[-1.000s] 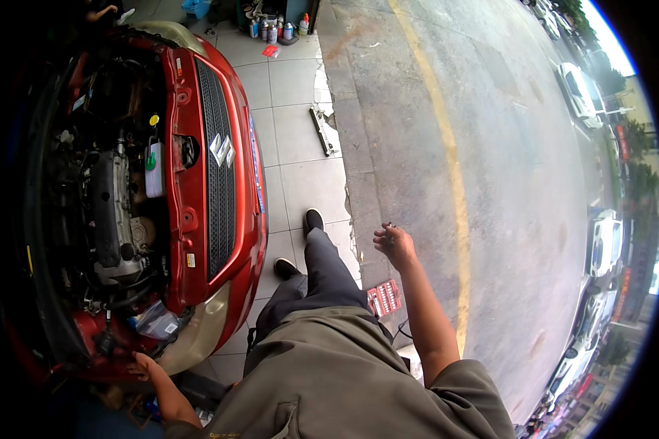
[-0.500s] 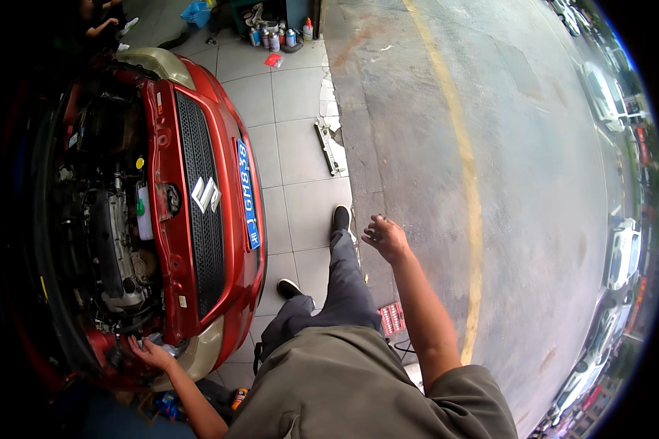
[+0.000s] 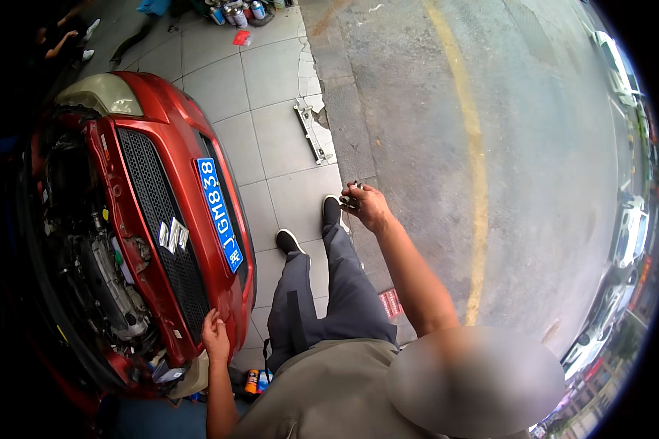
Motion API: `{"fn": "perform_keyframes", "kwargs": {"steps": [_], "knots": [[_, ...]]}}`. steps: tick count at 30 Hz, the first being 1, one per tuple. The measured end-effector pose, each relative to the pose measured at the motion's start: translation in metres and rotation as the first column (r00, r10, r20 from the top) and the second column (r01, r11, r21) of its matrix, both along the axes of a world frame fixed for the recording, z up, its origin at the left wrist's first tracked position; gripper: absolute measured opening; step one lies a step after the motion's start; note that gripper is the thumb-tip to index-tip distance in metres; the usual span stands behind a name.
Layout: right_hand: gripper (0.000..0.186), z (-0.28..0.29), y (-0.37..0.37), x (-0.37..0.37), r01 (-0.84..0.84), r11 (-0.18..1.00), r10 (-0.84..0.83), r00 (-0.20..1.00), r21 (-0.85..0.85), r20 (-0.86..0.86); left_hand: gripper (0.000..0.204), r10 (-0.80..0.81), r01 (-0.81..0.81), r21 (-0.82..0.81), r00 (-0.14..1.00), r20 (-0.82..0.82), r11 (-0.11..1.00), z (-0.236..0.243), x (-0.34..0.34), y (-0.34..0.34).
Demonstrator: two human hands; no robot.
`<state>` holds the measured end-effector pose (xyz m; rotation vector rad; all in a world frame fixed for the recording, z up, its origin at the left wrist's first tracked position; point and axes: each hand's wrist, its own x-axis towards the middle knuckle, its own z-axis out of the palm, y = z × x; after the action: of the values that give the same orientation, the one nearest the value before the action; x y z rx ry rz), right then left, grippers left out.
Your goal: The person works under the hood of a red car, removing and reinstalling a metal bracket and a black plastic cover on the engine using a wrench and screwdriver. They repeatedly reach for tools and parts, adjust components, and place items on the ground or tool cart.
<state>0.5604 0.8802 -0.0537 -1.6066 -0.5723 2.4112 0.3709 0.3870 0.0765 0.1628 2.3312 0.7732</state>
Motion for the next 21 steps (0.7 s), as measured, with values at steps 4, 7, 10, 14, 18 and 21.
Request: {"fn": "perform_keyframes", "kwargs": {"steps": [4,7,10,14,18,21], "knots": [[0.017,-0.054,0.029,-0.007,-0.173,0.984,0.158,0.954,0.039,0.254,0.037,-0.013,0.035,-0.095,0.974,0.225,0.995,-0.053,0.0,-0.017],[0.022,-0.11,0.044,-0.016,-0.54,0.827,0.419,0.78,0.16,0.466,0.037,0.079,0.024,-0.248,0.915,0.395,0.969,-0.117,0.008,-0.068],[0.027,-0.189,0.051,-0.01,-0.776,0.598,0.5,0.558,0.202,0.662,0.036,0.33,-0.194,-0.317,0.822,0.464,0.929,-0.14,0.011,-0.071],[0.03,-0.292,0.04,-0.025,-0.782,0.606,0.469,0.502,0.15,0.727,0.033,0.447,-0.249,-0.425,0.763,0.468,0.87,-0.14,0.016,-0.099],[0.037,-0.409,0.025,-0.044,-0.585,0.803,0.33,0.593,0.111,0.735,0.027,0.603,-0.163,-0.714,0.677,0.421,0.681,-0.135,0.041,-0.139],[0.039,-0.483,0.019,-0.064,-0.585,0.807,0.328,0.559,0.081,0.762,0.025,0.676,-0.171,-0.817,0.666,0.316,0.55,-0.135,0.074,-0.141]]}}
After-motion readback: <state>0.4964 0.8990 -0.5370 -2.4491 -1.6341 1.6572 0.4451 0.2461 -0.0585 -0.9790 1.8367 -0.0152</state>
